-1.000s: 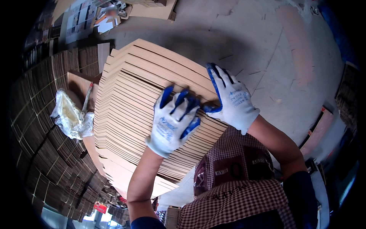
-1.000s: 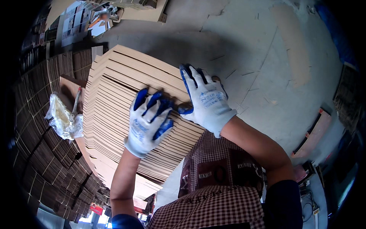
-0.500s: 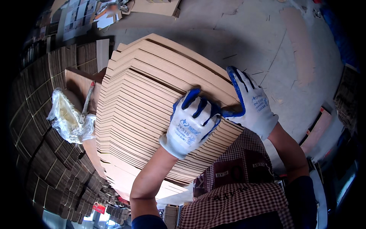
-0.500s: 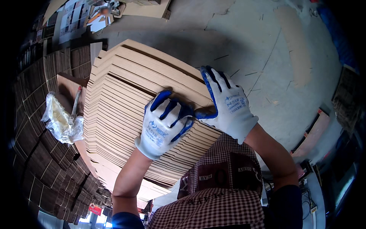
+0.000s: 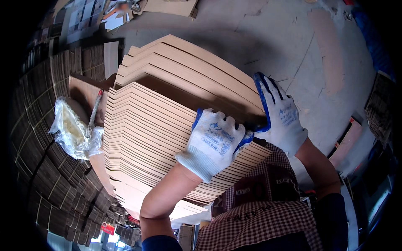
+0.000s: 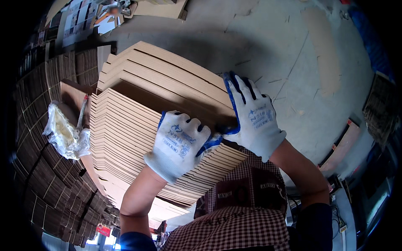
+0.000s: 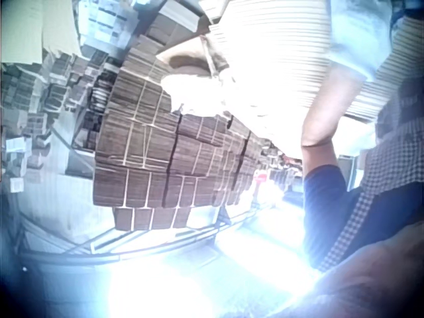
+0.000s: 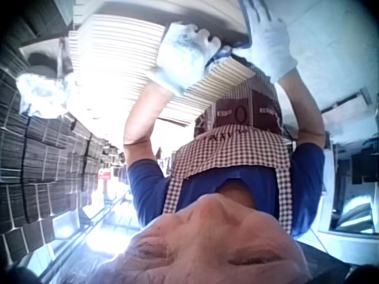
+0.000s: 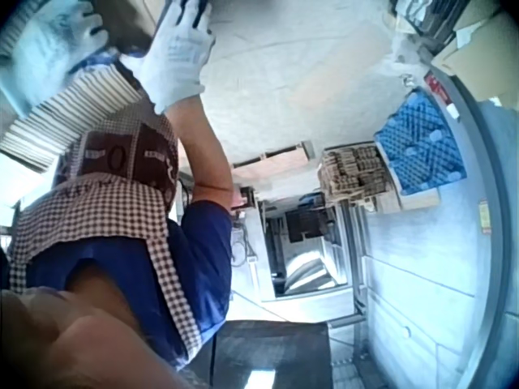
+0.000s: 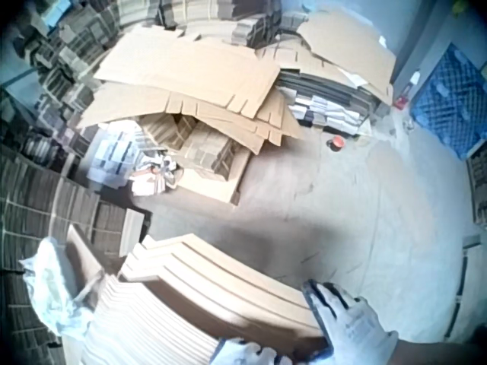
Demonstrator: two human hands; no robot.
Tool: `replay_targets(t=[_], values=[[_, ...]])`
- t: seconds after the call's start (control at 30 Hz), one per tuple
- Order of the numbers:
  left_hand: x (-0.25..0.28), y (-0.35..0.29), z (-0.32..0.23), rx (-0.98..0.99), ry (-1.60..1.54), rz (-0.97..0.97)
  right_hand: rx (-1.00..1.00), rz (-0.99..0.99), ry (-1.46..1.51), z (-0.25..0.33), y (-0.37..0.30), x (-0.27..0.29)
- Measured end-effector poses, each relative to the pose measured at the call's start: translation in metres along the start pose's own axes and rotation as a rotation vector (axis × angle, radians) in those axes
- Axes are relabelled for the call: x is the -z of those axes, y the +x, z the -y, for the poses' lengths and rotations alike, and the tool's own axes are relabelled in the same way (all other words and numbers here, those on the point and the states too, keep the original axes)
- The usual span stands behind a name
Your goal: The person handles flat cardboard sheets, stacks them, and applies adhesive to fold and assemble them into boxes. They repeatedly align edges and press flaps to form the box structure.
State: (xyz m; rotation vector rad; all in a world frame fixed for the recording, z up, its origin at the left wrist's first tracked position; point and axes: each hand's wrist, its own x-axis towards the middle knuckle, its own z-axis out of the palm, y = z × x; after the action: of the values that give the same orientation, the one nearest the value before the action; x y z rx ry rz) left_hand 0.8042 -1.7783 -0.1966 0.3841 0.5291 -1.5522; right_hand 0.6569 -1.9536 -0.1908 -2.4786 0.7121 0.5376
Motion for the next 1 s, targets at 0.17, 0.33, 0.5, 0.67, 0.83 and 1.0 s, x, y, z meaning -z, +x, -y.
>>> replay_targets(t=[0.17,0.33,0.5,0.67,0.83,1.0], values=[[-0.053,0.028,-0.019,-0.151,2.721,0.125,0.004,-0.013,-0.027,0.001,0.0,-0.002],[-0.059,0.029,-0.021,-0.062,2.627,0.105,-0.031,0.043,-0.036,0.003,0.004,-0.001],[-0.024,0.016,-0.013,-0.431,2.656,0.16,-0.028,0.063,-0.014,0.004,0.004,0.004],[-0.019,0.006,-0.015,-0.413,2.728,0.233,0.006,-0.02,0.03,0.002,0.0,-0.002],[-0.016,0.007,-0.016,-0.454,2.726,0.266,0.026,-0.048,-0.001,0.002,-0.003,-0.004],[-0.017,0.008,-0.016,-0.461,2.728,0.271,-0.001,-0.011,-0.019,0.002,-0.002,-0.004]])
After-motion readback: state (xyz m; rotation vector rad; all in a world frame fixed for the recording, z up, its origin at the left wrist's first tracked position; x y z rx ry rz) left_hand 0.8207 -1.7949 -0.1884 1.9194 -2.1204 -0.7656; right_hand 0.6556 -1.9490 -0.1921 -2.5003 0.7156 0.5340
